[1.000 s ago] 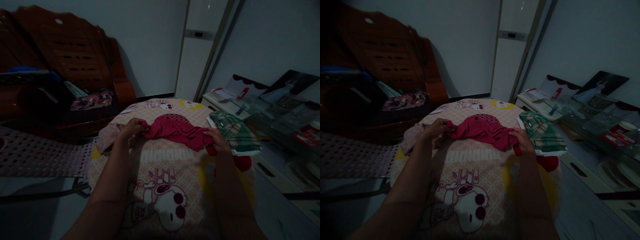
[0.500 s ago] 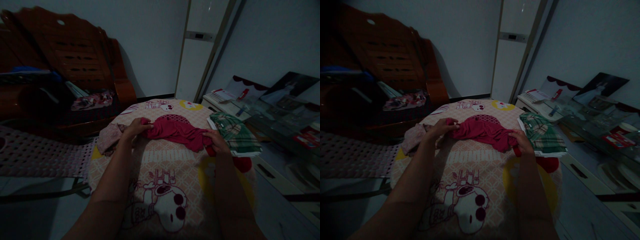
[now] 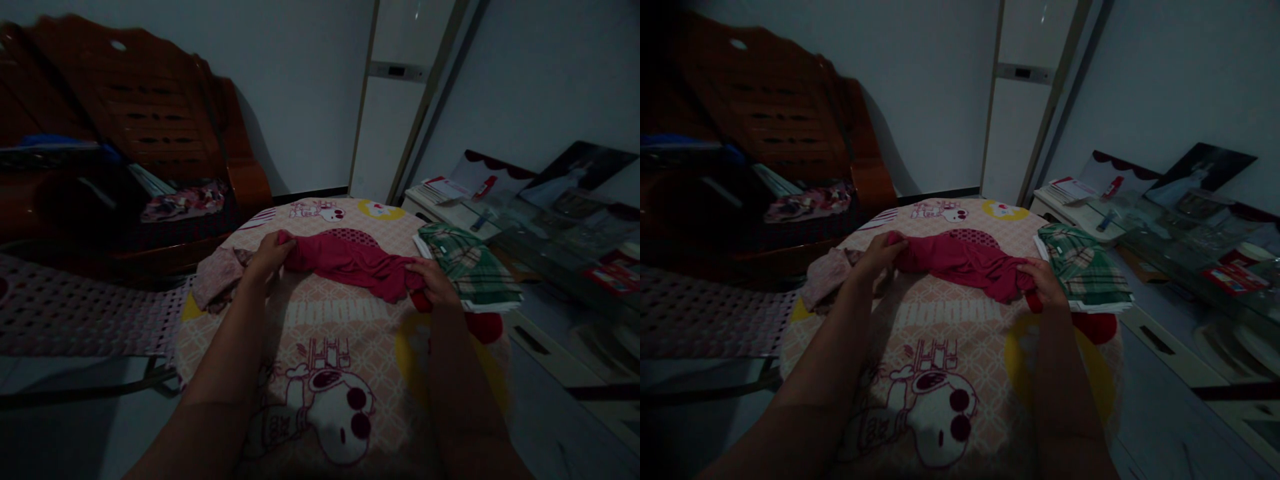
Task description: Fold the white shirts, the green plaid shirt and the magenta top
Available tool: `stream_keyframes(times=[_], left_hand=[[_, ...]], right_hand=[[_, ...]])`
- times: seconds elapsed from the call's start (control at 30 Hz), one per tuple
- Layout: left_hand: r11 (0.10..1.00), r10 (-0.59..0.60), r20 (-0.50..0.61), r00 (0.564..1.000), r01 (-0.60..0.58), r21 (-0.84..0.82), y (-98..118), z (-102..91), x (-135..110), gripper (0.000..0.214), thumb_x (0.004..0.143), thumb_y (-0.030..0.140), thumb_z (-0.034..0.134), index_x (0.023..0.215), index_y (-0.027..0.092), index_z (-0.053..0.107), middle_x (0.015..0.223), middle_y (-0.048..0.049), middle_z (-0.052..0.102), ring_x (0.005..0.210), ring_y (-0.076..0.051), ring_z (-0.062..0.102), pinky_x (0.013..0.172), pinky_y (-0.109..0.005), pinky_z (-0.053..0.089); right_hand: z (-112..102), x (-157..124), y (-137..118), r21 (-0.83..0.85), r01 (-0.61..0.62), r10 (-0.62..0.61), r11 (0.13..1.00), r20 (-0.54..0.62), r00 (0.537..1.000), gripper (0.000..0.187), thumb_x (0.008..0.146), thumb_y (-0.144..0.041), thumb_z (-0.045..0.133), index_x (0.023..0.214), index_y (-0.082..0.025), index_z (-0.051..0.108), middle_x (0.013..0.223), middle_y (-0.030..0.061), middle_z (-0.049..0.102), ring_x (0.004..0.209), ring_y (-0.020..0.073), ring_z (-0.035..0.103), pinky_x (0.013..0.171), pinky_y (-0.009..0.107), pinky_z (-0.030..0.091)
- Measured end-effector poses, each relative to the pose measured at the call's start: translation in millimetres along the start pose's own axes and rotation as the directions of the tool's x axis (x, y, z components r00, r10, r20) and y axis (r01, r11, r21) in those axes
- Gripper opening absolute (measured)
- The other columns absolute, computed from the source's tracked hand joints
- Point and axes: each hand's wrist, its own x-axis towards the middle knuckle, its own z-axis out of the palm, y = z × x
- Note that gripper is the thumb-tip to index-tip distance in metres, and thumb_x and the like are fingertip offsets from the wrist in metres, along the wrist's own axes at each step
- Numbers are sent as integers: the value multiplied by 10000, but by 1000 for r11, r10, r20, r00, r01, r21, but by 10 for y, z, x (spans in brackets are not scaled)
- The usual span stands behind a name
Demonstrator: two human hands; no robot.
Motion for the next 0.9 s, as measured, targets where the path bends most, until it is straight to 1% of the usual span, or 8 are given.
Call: stream_keyframes(times=[0.1, 0.27, 0.4, 0.5, 0.57, 0.63, 0.77, 0.9], left_hand=[[963, -31, 86, 996, 53, -265, 50, -41, -56, 169, 714, 364, 592, 741, 201, 560, 667, 23, 558, 625, -138, 517, 594, -243, 423], [961, -10, 305, 952, 94, -261, 170, -317, -183, 285, 675, 446, 704, 708, 187, 589, 641, 15, 548, 584, -129, 503, 556, -248, 413], [943, -23, 323, 946, 128, -307, 227, -532, -218, 285, 612, 404, 764, 722, 186, 618, 659, 5, 582, 628, -159, 577, 579, -259, 471], [936, -81, 177, 981, 136, -325, 252, -530, -62, 270, 636, 381, 768, 734, 171, 631, 636, 8, 576, 627, -160, 589, 566, -248, 480], [922, -67, -53, 996, 42, -384, 282, -452, 126, 276, 705, 401, 733, 816, 162, 649, 701, -5, 615, 680, -159, 614, 605, -241, 503], [897, -13, -215, 977, -84, -433, 313, -337, 324, 343, 792, 431, 672, 1019, 174, 657, 882, -36, 682, 804, -166, 656, 696, -257, 539], [929, 41, -221, 974, -119, -351, 266, -63, 533, 628, 784, 380, 719, 1361, 221, 529, 1313, -128, 622, 1063, -225, 664, 829, -320, 554], [996, -32, -219, 975, 12, -93, -4, 233, 425, 645, 745, 287, 711, 1359, 161, 559, 1364, -179, 596, 1097, -259, 667, 849, -316, 541]], right_hand=[[19, -34, -48, 10, 5, -5, 1000, -3, 1000, 229, 595, -314, 805, 758, -183, 710, 547, -20, 647, 406, 119, 528, 365, 223, 391], [-25, -120, -172, 49, 33, -38, 998, 105, 994, 219, 569, -276, 787, 760, -187, 727, 652, 8, 707, 447, 120, 555, 408, 230, 421], [6, -73, -203, -5, 7, -6, 1000, 155, 988, 240, 590, -291, 795, 793, -176, 739, 675, 31, 720, 484, 143, 592, 456, 252, 469], [136, 73, -207, 49, 125, -125, 991, 11, 992, 310, 620, -328, 789, 893, -189, 740, 835, 58, 762, 672, 188, 686, 613, 292, 561], [236, 190, -232, 65, 285, -275, 956, -133, 952, 442, 671, -381, 752, 1087, -237, 714, 1080, 69, 758, 887, 212, 715, 733, 315, 582], [311, 298, -268, -10, 387, -383, 922, -173, 907, 627, 719, -420, 714, 1325, -307, 601, 1320, 68, 672, 1084, 218, 683, 816, 328, 575], [346, 440, -236, -228, 412, -440, 882, -90, 893, 807, 744, -396, 680, 1507, -326, 426, 1455, 74, 579, 1244, 225, 608, 914, 339, 539], [321, 445, -3, -548, 289, -413, 785, -116, 903, 435, 785, -337, 600, 1189, -224, 716, 1189, 81, 736, 1109, 247, 668, 943, 356, 514]])
